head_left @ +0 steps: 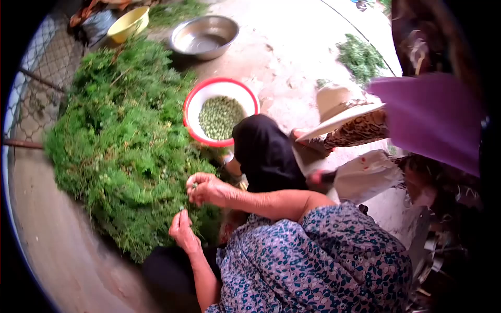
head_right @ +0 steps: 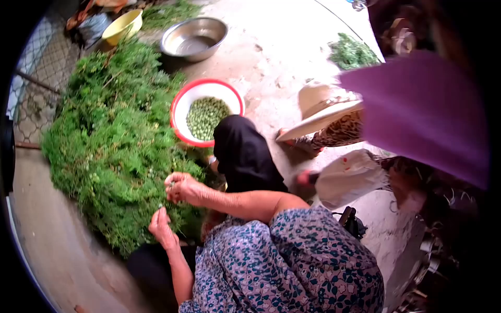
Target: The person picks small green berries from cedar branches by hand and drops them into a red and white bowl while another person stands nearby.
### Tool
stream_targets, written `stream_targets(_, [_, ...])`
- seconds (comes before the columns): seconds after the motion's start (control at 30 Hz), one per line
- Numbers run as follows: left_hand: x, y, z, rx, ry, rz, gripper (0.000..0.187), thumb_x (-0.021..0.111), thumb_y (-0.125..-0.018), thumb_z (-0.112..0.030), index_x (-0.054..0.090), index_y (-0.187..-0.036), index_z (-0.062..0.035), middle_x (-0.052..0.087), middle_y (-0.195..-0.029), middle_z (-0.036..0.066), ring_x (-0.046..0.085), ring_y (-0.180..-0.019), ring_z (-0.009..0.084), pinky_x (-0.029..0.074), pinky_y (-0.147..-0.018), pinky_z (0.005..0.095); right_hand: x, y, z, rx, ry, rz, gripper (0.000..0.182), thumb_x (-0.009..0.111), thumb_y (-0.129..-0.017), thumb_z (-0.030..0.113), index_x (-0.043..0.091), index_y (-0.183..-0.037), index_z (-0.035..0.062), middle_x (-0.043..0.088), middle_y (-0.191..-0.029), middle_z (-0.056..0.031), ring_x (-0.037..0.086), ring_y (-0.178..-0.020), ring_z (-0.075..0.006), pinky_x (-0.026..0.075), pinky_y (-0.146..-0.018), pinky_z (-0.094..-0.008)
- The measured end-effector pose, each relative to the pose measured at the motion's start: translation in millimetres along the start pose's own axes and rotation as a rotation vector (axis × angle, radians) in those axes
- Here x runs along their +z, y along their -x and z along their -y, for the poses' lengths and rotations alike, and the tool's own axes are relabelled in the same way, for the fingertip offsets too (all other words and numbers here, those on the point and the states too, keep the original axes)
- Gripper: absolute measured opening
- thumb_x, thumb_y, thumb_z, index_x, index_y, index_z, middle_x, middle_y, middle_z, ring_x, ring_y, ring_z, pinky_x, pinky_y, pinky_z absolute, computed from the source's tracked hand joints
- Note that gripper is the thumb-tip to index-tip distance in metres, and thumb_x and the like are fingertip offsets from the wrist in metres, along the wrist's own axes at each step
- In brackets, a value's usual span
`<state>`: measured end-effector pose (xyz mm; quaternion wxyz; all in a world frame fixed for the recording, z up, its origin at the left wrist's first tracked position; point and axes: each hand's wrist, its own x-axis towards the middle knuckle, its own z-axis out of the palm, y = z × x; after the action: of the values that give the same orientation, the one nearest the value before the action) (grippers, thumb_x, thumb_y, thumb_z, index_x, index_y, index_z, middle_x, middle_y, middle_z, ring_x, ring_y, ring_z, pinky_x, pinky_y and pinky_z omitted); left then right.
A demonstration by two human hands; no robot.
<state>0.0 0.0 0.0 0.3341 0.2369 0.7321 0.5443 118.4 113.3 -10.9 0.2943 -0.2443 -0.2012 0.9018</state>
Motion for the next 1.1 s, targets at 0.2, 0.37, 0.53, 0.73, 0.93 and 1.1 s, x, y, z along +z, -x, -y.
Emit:
stream_targets(0.2, [31,20,-24,0.169,-0.250,0.054,0.017,0.057,-0.078,-0.012,0.058,-0.070,0.0028,0.047,-0.053,0.004,0.041,-0.050,0.0111,0.035,-0.049,0.0281,-1,28,23,-0.167,0.738,0.018,0.015,0.064,-0.078,0.014,0.059,-0.084,0.0021,0.055,-0.070,-0.0034,0.054,-0.062,-0.0124,0.045,-0.057,-0.0263])
stream_targets(0.37, [49,19,-32,0.318,-0.314,0.058,0.014,0.058,-0.078,-0.008,0.056,-0.073,0.0054,0.047,-0.054,0.008,0.041,-0.049,0.0151,0.037,-0.049,0.0311,-15,30,33,-0.462,1.123,0.050,0.023,0.067,-0.075,0.015,0.061,-0.092,0.0005,0.060,-0.079,-0.0114,0.059,-0.076,-0.0228,0.047,-0.069,-0.0334])
stream_targets(0.53, [47,15,-17,0.194,-0.340,0.148,0.012,0.060,-0.079,-0.005,0.055,-0.072,0.0034,0.041,-0.054,0.004,0.035,-0.052,0.0084,0.034,-0.047,0.0271,-7,38,40,-0.248,1.072,-0.003,0.028,0.066,-0.076,0.017,0.060,-0.095,-0.0025,0.060,-0.078,-0.0126,0.060,-0.069,-0.0202,0.047,-0.062,-0.0317])
stream_targets(0.73, [49,11,-14,0.225,-0.328,0.177,0.009,0.062,-0.077,-0.005,0.058,-0.076,0.0028,0.045,-0.055,0.002,0.038,-0.053,0.0071,0.036,-0.048,0.0254,-7,37,46,-0.185,0.995,-0.009,0.033,0.065,-0.078,0.018,0.058,-0.101,-0.0046,0.061,-0.081,-0.0118,0.058,-0.059,-0.0137,0.048,-0.054,-0.0273])
stream_targets(0.93, [46,12,-16,0.150,-0.275,0.263,0.010,0.063,-0.077,-0.005,0.057,-0.074,0.0026,0.044,-0.055,0.000,0.038,-0.053,0.0065,0.034,-0.047,0.0247,-16,41,39,-0.070,0.886,0.023,0.037,0.062,-0.081,0.019,0.054,-0.109,-0.0048,0.060,-0.085,-0.0105,0.057,-0.058,-0.0116,0.048,-0.053,-0.0258])
stream_targets(1.1, [45,13,-16,0.126,-0.248,0.294,0.010,0.062,-0.078,-0.005,0.057,-0.074,0.0024,0.043,-0.056,-0.001,0.037,-0.053,0.0060,0.033,-0.048,0.0242,-17,41,44,0.006,0.889,0.066,0.040,0.062,-0.082,0.020,0.052,-0.111,-0.0049,0.059,-0.083,-0.0102,0.056,-0.057,-0.0105,0.048,-0.053,-0.0256])
